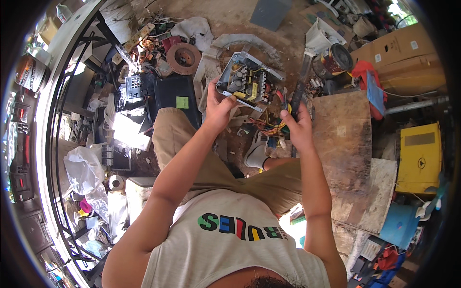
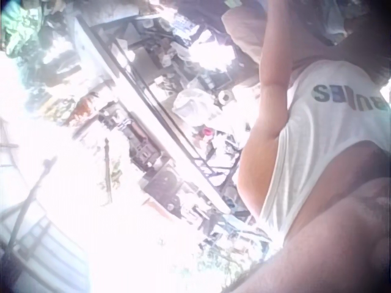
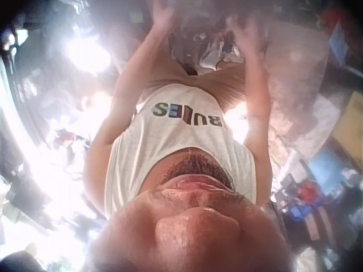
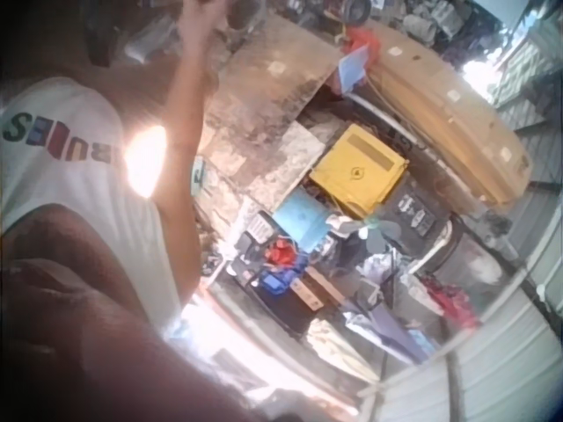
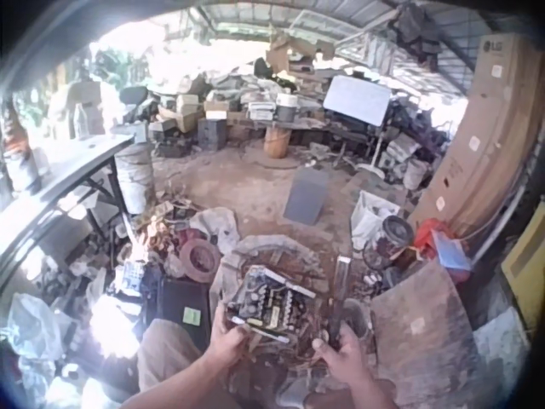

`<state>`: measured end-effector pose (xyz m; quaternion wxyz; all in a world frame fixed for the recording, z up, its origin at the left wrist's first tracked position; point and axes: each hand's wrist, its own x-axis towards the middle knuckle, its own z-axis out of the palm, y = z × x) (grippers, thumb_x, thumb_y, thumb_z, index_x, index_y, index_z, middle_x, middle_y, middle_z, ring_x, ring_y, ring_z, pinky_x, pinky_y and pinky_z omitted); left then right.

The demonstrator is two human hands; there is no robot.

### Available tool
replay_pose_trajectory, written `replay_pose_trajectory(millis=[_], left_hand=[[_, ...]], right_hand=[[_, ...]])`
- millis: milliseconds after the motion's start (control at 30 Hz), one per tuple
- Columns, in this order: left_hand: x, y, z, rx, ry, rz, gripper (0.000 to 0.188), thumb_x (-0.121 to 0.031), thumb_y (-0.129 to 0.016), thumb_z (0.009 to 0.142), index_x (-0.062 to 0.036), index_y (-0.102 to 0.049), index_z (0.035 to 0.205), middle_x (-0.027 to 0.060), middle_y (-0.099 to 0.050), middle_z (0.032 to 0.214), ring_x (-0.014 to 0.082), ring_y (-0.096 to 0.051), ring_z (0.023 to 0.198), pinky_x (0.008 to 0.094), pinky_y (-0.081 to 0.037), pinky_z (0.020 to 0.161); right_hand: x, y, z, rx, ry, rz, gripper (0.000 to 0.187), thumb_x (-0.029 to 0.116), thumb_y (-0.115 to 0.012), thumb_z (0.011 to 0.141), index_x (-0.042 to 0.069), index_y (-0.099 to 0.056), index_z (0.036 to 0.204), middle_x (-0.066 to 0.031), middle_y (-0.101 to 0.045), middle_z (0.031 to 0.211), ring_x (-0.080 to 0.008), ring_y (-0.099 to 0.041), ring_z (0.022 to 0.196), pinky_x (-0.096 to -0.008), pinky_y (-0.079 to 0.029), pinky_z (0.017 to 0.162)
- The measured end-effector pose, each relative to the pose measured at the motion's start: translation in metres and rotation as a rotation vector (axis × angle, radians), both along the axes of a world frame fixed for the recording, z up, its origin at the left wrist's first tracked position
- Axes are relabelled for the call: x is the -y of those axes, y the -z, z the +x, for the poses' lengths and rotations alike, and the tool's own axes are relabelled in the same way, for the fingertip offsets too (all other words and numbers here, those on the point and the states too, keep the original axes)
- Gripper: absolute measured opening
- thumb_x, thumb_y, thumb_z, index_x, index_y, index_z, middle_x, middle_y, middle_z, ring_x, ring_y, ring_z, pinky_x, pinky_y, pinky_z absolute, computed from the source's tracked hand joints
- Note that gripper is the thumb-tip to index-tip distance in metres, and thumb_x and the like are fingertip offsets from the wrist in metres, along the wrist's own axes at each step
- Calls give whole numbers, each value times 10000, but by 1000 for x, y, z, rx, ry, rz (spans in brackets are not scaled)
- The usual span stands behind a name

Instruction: The person uses a screwdriver and pliers to remove components and wires from an electronic power supply unit.

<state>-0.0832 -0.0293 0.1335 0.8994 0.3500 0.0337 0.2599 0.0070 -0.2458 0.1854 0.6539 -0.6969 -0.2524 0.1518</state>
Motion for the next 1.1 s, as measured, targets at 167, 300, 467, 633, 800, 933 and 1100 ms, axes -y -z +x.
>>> replay_pose_trajectory(millis=[167,300,467,633,800,933,1100], left_hand=[[-5,-12,-2,18,-190,360,793,-188,-775,788,-77,-304,1416,82,-519,1282,191,-534,1176,357,-455,993],[-9,-26,-3,94,-160,411,794,-151,-776,792,-14,-282,1399,115,-442,1321,216,-504,1208,376,-468,997],[-15,-23,-3,62,-81,321,777,-153,-756,797,-34,-290,1408,101,-485,1277,207,-539,1151,357,-502,934],[-13,-18,-1,55,44,72,708,-145,-697,828,-87,-311,1419,94,-557,1234,220,-618,1074,382,-549,883],[-14,-22,-1,-82,-25,136,621,-120,-640,853,-56,-319,1381,105,-558,1210,244,-620,1095,401,-559,882],[-3,-29,2,-126,-199,538,667,-19,-681,796,-3,-315,1353,140,-555,1196,208,-600,1084,355,-540,871],[18,-35,-1,-192,-453,1096,813,-98,-801,688,59,-346,1343,189,-648,1105,216,-691,932,310,-570,760]], right_hand=[[3,6,2,160,20,-209,251,171,-676,941,8,-588,1108,1,-623,936,-68,-534,824,-235,-454,744],[5,7,-6,167,122,-205,255,189,-690,931,6,-591,1079,-9,-630,935,-77,-532,806,-244,-459,728],[4,7,-18,113,162,-109,393,244,-789,845,19,-577,1087,-29,-626,930,-108,-551,822,-277,-478,743],[-14,-25,-29,259,228,-68,545,333,-886,716,45,-578,1061,-33,-610,890,-150,-578,778,-304,-494,730],[-19,-48,-26,507,368,-258,537,345,-891,691,49,-585,1017,-48,-605,836,-149,-577,713,-313,-494,664],[-10,-46,-18,295,231,-346,500,386,-874,703,56,-601,961,-38,-587,716,-159,-575,625,-315,-487,603],[-48,-30,-24,271,205,-216,578,486,-883,656,52,-550,844,-46,-574,667,-183,-572,590,-339,-468,565]])
